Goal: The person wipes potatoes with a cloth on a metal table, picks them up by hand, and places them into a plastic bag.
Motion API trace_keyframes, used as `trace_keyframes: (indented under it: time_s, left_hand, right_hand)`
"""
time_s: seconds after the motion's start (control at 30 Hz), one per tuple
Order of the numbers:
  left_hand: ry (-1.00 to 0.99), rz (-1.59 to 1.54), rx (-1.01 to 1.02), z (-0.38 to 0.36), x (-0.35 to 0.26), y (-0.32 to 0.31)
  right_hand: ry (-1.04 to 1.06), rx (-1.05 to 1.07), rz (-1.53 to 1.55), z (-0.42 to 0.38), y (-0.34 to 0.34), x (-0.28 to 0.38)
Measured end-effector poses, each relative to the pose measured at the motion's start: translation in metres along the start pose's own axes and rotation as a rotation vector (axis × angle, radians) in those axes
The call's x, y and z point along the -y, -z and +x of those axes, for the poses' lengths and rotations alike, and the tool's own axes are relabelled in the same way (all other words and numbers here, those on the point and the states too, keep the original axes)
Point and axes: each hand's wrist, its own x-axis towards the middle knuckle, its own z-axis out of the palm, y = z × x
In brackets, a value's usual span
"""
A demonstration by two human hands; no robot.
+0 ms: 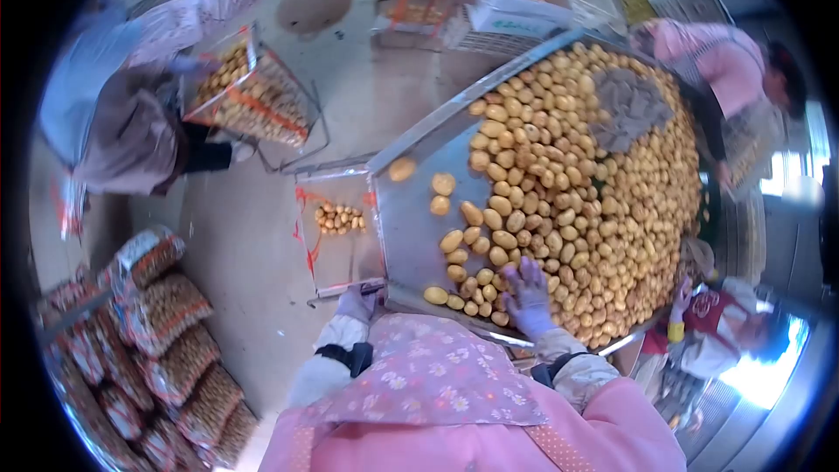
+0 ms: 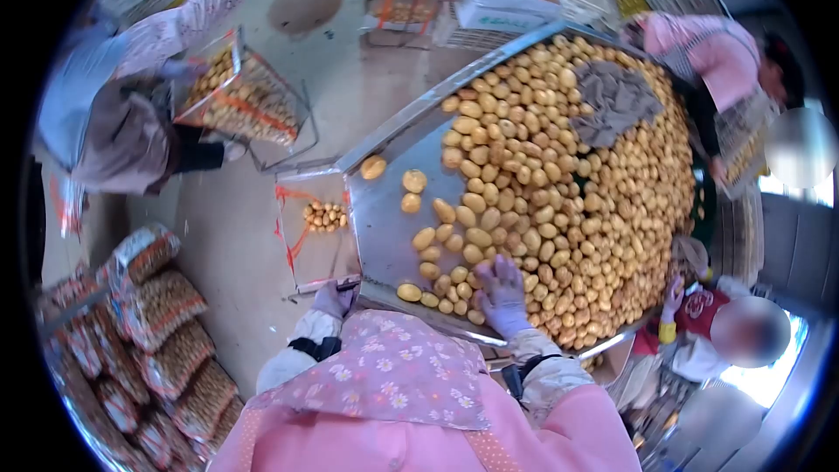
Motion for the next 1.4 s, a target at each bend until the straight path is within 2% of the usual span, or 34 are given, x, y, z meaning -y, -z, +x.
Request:
trace_keyframes:
  time_s: [0.03,0.07,0.1,0.13,0.2,0.27,0.3,0.33,0.37,0.4,0.43,0.5,0.53,0.57,0.6,0.63,0.67,0.7,0.73,0.77,0.8,0.83,0.87,0.9,0.97,1.03,1.1,1.17,1.23,1.27,1.3,1.33,1.37,1.4]
  left_hand:
    - [0.232,-0.406,0.138,-0.012,-0.049,0.006]
    - [0.564,-0.972,0.140,-0.025,-0.103,0.013]
    - [0.893,-1.315,0.038,-0.043,-0.172,0.020]
    - [0.908,-1.278,0.051,-0.036,-0.167,0.033]
    - [0.500,-1.035,0.304,-0.023,-0.141,0.064]
    - [0.342,-0.731,-0.079,-0.039,-0.295,0.039]
    - [-0.010,-0.339,-0.039,-0.025,-0.315,0.031]
    - [-0.360,0.053,0.018,-0.015,-0.332,0.021]
    - [-0.276,0.078,0.069,-0.018,-0.373,-0.002]
    - [-0.197,0.104,0.119,-0.024,-0.416,-0.030]
    - [-0.199,0.127,0.147,-0.019,-0.435,-0.051]
    - [-1.331,1.160,0.192,-0.009,-0.457,-0.085]
    - [-1.336,1.164,0.215,-0.003,-0.458,-0.089]
    - [-1.348,1.189,0.427,0.003,-0.455,-0.086]
    - [-1.354,1.209,0.638,0.010,-0.457,-0.083]
    - [-1.355,1.223,0.643,0.020,-0.462,-0.082]
    - [-1.248,1.181,0.619,0.030,-0.468,-0.080]
    - [-1.129,1.141,0.611,0.033,-0.471,-0.078]
    - [-1.016,1.207,0.466,0.029,-0.494,-0.093]
    - [-1.123,1.139,0.381,0.041,-0.512,-0.110]
    - [-1.230,1.063,0.295,0.055,-0.530,-0.130]
    - [-1.218,0.978,0.303,0.063,-0.550,-0.159]
    - [-1.209,0.892,0.315,0.069,-0.563,-0.187]
    - [-1.209,0.903,0.324,0.078,-0.563,-0.203]
    - [-1.359,1.239,0.297,0.094,-0.550,-0.223]
    - [-1.333,1.214,0.299,0.095,-0.529,-0.204]
    - [-1.280,1.327,0.295,0.079,-0.514,-0.168]
    - [-1.189,1.289,0.331,0.075,-0.478,-0.123]
    - [-1.099,1.253,0.371,0.059,-0.460,-0.100]
    - [-1.080,1.238,0.312,0.042,-0.454,-0.103]
    - [-1.064,1.219,0.249,0.024,-0.449,-0.109]
    - [-1.096,1.279,0.328,0.000,-0.452,-0.118]
    - [-1.127,1.337,0.405,-0.023,-0.452,-0.125]
    - [-0.975,1.377,0.693,-0.037,-0.444,-0.122]
  right_hand:
    - [-0.118,-0.021,-0.011,-0.016,-0.011,-0.019]
    - [-0.274,0.041,-0.054,-0.025,-0.011,-0.028]
    - [-0.334,-0.061,0.121,-0.037,-0.019,-0.043]
    - [-0.448,-0.023,0.079,-0.038,-0.021,-0.038]
    - [-0.745,-0.021,0.004,-0.002,-0.022,-0.010]
    - [-1.139,-0.023,0.129,0.072,0.004,0.016]
    - [-1.114,-0.073,0.213,0.097,0.004,0.020]
    - [-1.005,-0.376,0.239,0.111,-0.005,0.029]
    - [-0.968,-0.289,0.221,0.124,-0.002,0.034]
    - [-0.818,-0.171,0.062,0.125,0.003,0.046]
    - [-0.594,-0.240,0.128,0.114,-0.010,0.050]
    - [-0.550,-0.241,0.226,0.077,-0.005,0.068]
    - [-0.284,-0.174,0.195,0.047,-0.012,0.067]
    - [-0.009,-0.104,0.170,0.024,-0.016,0.057]
    - [-0.078,-0.056,0.196,0.009,-0.005,0.035]
    - [-0.140,-0.015,0.219,0.001,0.016,0.007]
    - [-0.204,0.075,0.277,0.005,0.031,-0.027]
    - [-0.181,0.009,0.252,0.018,0.026,-0.046]
    - [-0.149,-0.051,0.224,0.032,0.020,-0.065]
    - [-0.168,-0.211,0.362,0.060,0.004,-0.079]
    - [-0.175,-0.429,0.274,0.092,-0.003,-0.082]
    - [-0.406,-0.312,0.318,0.123,0.028,-0.076]
    - [-0.552,-0.165,0.256,0.150,0.075,-0.066]
    - [-0.646,-0.086,0.356,0.174,0.098,-0.063]
    - [-0.469,-0.458,0.200,0.191,0.034,-0.037]
    - [-0.310,-0.433,0.395,0.151,0.017,-0.005]
    - [-0.063,-0.211,0.351,0.068,0.000,0.008]
    - [-0.259,0.239,0.770,0.011,-0.017,-0.012]
    - [-0.406,0.329,0.375,-0.026,-0.006,-0.045]
    - [-0.411,0.335,0.382,-0.022,-0.015,-0.044]
    - [-0.610,0.037,0.261,-0.015,-0.027,-0.044]
    - [-0.794,-0.265,0.129,-0.008,-0.033,-0.039]
    - [-0.862,-0.224,0.081,0.018,-0.024,-0.014]
    - [-0.701,0.001,0.194,0.038,-0.004,0.006]
